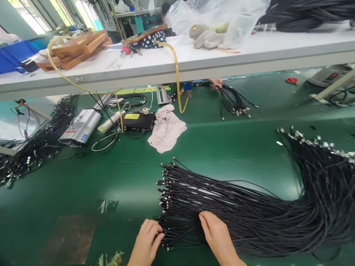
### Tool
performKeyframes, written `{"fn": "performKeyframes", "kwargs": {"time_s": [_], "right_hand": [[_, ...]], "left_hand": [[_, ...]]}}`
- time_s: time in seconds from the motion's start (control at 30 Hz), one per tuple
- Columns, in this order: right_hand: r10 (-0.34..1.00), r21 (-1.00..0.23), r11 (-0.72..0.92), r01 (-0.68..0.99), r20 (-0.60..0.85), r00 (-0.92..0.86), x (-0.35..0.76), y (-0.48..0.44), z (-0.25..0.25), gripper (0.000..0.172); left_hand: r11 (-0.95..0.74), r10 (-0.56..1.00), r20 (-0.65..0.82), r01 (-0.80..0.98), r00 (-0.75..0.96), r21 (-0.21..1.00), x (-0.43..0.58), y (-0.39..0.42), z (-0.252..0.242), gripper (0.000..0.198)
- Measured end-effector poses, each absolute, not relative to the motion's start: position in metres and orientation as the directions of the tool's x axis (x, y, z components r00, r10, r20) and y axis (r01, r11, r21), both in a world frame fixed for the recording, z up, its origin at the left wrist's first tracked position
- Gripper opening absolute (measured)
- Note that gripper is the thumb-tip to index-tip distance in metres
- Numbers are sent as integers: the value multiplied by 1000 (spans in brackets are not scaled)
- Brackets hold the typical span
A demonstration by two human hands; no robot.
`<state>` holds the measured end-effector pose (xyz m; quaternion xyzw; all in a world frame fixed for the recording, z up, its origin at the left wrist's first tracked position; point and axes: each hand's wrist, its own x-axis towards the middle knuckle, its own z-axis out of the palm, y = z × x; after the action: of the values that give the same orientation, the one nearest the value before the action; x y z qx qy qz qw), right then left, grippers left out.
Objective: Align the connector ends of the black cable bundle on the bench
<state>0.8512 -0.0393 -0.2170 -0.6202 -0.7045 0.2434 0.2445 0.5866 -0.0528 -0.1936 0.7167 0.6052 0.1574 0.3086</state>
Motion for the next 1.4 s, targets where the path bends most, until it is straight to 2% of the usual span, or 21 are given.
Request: {"fn": "performKeyframes", "kwargs": {"time_s": [0.13,0.27,0.4,0.5,0.6,0.7,0.77,0.9,1.03,1.13,1.27,1.4], "right_hand": [[992,-668,95,738,0,-128,832,-71,-218,25],[991,-683,62,728,-47,-128,819,-82,-222,24],[991,-689,8,725,-89,-96,820,-91,-227,25],[989,-693,-22,720,-119,-85,820,-98,-233,26],[985,-692,-39,720,-146,-87,815,-102,-238,26],[980,-678,-58,733,-180,-89,808,-101,-239,25],[976,-665,-73,743,-202,-86,807,-100,-238,25],[970,-643,-101,759,-235,-69,807,-100,-236,24],[971,-626,-105,772,-233,-57,805,-101,-239,21],[974,-613,-101,783,-220,-47,803,-99,-241,20],[979,-597,-88,797,-200,-42,802,-97,-241,19],[985,-585,-58,809,-167,-50,802,-100,-240,17]], "left_hand": [[-177,952,-110,806,286,566,616,-61,-207,17],[-264,936,-74,823,345,504,626,-46,-218,14],[-255,944,-64,841,323,477,607,-36,-219,21],[-249,945,-71,840,320,483,595,-32,-213,17],[-295,925,-67,820,373,490,600,-31,-208,4],[-338,908,-66,818,413,466,615,-34,-209,12],[-355,901,-70,822,427,445,621,-37,-213,7],[-387,889,-81,832,452,398,619,-39,-220,13],[-453,846,-117,817,520,357,619,-35,-221,4],[-470,826,-157,815,541,340,627,-30,-220,5],[-450,808,-210,807,550,382,630,-20,-214,8],[-433,734,-268,734,624,524,614,-2,-205,14]]}}
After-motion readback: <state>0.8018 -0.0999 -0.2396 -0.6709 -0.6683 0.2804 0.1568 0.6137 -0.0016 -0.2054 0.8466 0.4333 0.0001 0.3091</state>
